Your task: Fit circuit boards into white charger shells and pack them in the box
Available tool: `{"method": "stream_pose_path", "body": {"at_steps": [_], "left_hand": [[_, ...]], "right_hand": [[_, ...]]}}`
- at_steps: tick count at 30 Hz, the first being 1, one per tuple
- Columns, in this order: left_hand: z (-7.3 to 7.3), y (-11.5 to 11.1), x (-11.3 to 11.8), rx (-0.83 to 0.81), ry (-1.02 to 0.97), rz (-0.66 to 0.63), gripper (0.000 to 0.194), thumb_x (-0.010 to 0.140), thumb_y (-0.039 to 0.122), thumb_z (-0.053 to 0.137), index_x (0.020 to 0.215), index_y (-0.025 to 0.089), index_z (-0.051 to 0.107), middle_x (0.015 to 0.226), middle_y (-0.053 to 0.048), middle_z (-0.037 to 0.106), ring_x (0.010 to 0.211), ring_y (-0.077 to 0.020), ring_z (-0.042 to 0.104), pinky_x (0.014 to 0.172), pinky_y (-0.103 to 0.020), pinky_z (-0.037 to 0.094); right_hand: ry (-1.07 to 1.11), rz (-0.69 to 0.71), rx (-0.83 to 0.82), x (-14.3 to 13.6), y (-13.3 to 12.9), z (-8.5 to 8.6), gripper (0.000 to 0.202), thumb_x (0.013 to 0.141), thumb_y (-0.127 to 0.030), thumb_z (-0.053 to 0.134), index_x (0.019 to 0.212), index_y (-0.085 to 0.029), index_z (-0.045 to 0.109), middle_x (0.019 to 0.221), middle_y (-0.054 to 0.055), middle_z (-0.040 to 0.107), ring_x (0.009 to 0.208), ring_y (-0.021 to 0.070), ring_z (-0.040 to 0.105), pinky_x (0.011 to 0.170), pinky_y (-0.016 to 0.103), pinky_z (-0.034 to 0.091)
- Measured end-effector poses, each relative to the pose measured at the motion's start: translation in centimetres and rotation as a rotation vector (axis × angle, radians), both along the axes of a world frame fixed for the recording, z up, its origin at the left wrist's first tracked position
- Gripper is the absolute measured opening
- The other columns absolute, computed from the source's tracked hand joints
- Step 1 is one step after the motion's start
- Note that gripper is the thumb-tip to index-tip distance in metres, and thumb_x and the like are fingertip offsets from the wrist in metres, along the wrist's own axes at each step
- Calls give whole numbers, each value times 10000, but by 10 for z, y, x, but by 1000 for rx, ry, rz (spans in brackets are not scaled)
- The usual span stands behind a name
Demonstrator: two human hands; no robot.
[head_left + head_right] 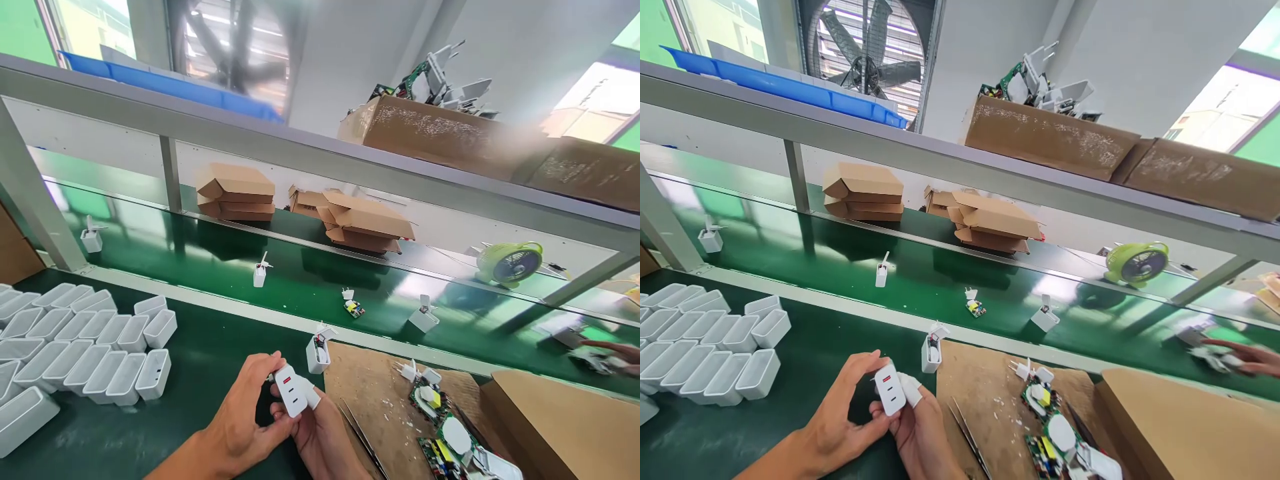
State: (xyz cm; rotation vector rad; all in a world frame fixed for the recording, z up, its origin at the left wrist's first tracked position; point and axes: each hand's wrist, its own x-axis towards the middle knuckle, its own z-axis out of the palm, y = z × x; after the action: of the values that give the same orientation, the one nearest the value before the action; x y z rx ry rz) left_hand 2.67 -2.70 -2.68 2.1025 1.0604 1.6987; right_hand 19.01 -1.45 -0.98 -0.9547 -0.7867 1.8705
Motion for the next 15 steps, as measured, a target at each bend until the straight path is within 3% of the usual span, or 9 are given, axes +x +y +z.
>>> {"method": "stream_pose_path", "body": {"at_steps": [3,5,7,9,11,15], "left_hand": [[-3,1,-2,-39,48,61,793,893,97,632,1598,215,289,1314,-167,606,1205,-322,597,1011,-506,562],[-5,7,-6,-125,109,122,738,874,94,627,1557,233,382,1298,-165,615,1188,-345,603,997,-550,558],[-7,16,-10,-251,137,120,630,839,95,634,1441,250,531,1264,-142,642,1156,-344,622,980,-555,570],[-9,29,-12,-377,105,53,542,807,102,635,1328,253,614,1228,-118,669,1097,-317,657,942,-510,600],[-11,43,-8,-467,60,-23,510,793,113,629,1286,242,637,1179,-105,692,1002,-281,685,889,-460,623],[-20,72,16,-536,46,-121,581,752,100,628,1322,214,639,1136,-105,714,902,-249,700,851,-417,637]], "right_hand": [[-271,-26,368,7,5,6,340,922,-466,744,1156,-219,736,1105,97,795,917,262,771,846,411,638],[-547,-82,765,19,14,16,280,972,-363,682,1232,-265,709,1232,100,759,1081,275,743,936,437,628],[-803,-176,1042,38,25,25,289,998,-262,609,1276,-284,688,1351,106,702,1242,278,678,1055,468,579],[-981,-282,1074,60,38,24,366,995,-190,540,1337,-274,638,1365,122,690,1277,274,667,1079,474,571],[-1068,-345,985,80,49,10,463,950,-141,504,1395,-250,576,1271,136,737,1178,275,733,987,456,633],[-1124,-256,982,101,70,-32,542,860,-92,463,1358,-250,602,1031,80,815,873,266,817,719,416,700]]}}
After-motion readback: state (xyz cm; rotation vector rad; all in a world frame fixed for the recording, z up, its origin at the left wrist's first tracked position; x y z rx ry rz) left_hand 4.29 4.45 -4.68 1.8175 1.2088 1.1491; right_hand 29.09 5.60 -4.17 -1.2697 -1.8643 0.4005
